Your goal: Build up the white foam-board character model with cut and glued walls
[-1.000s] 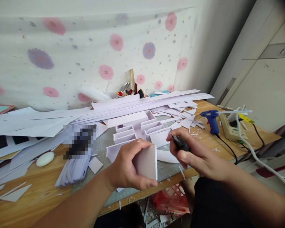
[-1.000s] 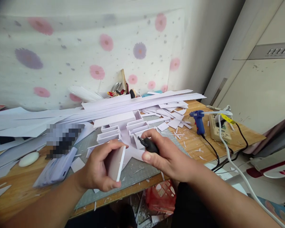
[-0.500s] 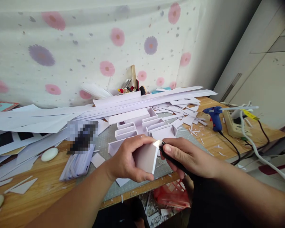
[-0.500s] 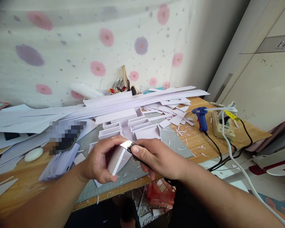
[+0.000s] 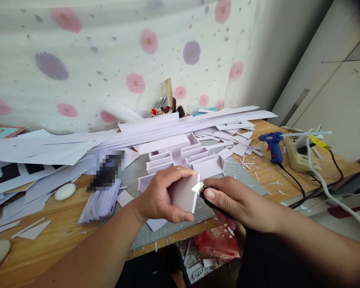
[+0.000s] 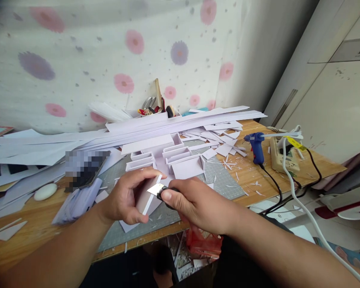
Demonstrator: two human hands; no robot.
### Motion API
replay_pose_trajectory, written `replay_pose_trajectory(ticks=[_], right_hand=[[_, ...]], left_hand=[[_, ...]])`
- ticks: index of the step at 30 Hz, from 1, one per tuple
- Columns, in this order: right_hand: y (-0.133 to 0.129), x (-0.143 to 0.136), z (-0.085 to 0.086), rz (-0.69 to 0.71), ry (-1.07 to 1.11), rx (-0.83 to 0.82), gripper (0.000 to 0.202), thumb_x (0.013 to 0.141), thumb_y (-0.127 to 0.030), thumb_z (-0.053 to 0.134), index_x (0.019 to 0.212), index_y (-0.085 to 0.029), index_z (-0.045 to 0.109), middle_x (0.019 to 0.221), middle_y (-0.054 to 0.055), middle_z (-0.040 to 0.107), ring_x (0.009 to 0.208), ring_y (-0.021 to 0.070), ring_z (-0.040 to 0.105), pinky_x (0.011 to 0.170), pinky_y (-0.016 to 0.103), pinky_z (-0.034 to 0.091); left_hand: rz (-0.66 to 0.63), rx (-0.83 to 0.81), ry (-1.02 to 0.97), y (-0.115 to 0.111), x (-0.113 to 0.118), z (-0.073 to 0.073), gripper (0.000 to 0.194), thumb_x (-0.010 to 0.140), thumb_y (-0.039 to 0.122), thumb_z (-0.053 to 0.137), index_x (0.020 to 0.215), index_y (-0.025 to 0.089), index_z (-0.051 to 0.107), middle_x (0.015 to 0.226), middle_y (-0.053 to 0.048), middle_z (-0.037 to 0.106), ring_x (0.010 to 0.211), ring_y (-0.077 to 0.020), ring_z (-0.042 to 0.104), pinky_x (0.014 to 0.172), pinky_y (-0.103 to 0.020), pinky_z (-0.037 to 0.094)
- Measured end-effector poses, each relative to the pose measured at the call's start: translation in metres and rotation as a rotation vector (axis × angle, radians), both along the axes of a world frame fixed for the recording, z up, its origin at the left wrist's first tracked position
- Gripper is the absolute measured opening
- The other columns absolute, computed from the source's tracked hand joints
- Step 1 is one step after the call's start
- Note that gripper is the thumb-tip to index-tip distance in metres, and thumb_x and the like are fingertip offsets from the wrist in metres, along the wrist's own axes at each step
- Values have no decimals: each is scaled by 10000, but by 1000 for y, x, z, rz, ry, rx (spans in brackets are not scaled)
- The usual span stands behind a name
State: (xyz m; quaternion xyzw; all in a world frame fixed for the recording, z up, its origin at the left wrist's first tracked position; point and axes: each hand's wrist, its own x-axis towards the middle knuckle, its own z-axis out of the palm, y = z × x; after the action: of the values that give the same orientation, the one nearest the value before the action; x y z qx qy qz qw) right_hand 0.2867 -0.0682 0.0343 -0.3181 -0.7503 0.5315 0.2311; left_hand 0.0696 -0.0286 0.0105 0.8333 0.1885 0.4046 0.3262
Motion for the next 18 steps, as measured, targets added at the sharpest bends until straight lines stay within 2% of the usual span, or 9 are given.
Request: replay_pose_trajectory(ticks=[3, 8, 13, 18], right_hand=[[-2, -1, 2, 23, -33, 35, 522, 974, -613, 349, 774, -151, 485, 590, -25, 463, 456, 84, 432, 398, 165, 334], [0, 0, 1, -30, 10, 60, 492, 993, -577, 339, 760, -163, 466, 557, -35, 455, 453, 90, 427, 433, 181, 337], [-1, -2, 2, 5, -64, 186, 542, 990, -599, 308, 762, -150, 507, 589, -22, 433, 531, 109, 407, 480, 199, 315], [-2, -1, 3, -36, -26, 156, 477, 1010, -527, 332, 743, -159, 479, 587, -22, 446, 540, 110, 417, 492, 197, 324]], left_hand=[[12, -6, -1, -1, 0, 0, 672, 569, 560, 779, 1101, 186, 610, 920, -74, 647, 783, -217, 596, 715, -326, 468], [-11, 23, -10, 0, 0, 0, 660, 571, 527, 795, 1112, 204, 598, 941, -67, 649, 792, -209, 601, 726, -318, 467], [23, -9, -1, 0, 0, -1, 678, 570, 570, 774, 1103, 186, 606, 959, -84, 651, 808, -223, 598, 759, -349, 473], [1, 8, -13, -1, -1, -1, 673, 564, 530, 795, 1118, 202, 601, 953, -75, 650, 804, -222, 602, 738, -335, 471]])
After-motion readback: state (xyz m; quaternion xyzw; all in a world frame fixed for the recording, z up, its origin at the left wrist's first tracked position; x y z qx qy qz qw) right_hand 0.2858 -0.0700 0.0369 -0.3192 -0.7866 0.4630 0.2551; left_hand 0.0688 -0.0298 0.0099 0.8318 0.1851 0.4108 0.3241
